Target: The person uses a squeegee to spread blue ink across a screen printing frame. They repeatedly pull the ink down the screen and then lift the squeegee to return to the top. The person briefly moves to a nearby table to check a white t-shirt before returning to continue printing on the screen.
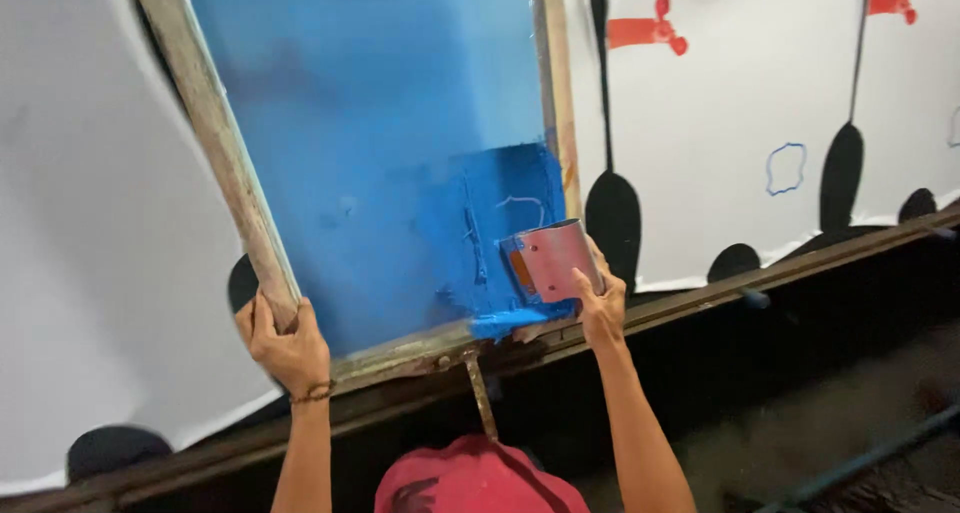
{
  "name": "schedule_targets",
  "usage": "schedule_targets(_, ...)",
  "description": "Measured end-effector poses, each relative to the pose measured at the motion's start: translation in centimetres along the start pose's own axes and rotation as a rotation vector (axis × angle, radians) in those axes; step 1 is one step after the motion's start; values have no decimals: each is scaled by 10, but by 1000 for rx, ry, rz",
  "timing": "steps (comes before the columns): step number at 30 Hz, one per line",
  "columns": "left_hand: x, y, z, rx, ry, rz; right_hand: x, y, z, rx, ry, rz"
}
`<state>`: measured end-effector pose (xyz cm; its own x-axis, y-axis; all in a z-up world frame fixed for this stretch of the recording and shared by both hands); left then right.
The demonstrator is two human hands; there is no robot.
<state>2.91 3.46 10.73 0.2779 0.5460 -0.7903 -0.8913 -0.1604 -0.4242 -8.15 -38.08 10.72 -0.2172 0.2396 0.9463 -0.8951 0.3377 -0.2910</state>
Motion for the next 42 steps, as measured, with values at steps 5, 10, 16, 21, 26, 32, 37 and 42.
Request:
schedule_targets(5,27,-7,59,-36,37,-30,44,26,-52,-1,47,-25)
schedule_targets(10,63,1,128,-76,91,8,92,59,-113,36,-33,5)
schedule_targets(16,95,-2,195,-70,63,73,126,75,-184,11,-242,-54)
schedule_targets(21,119,-26,241,-81,92,68,138,78,-248,29,-127,-7)
schedule_targets(26,228,-55,270,-55,48,66,75,90,-317,45,-111,-26)
schedule_targets(32,329,-98,304,-9,16,37,68,100,-417,25,-204,12)
schedule_targets(37,357,-103,337,-23,-36,-3,70,112,-468,19,-253,-18)
schedule_targets(42,359,-108,352,-41,63,-31,122,116,-504,-84,-300,-82)
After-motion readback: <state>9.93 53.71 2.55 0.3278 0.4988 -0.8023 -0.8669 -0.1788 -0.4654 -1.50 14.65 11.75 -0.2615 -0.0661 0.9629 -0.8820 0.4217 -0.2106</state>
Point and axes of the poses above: each hand's wrist, its own y-axis away from the middle knuckle, its own z-axis out of the back of the hand, x = y × z, the point moved 3 cm from there along -y, towards the middle knuckle, and after that the axes turned 14 degrees about x, right-handed, at the moved point
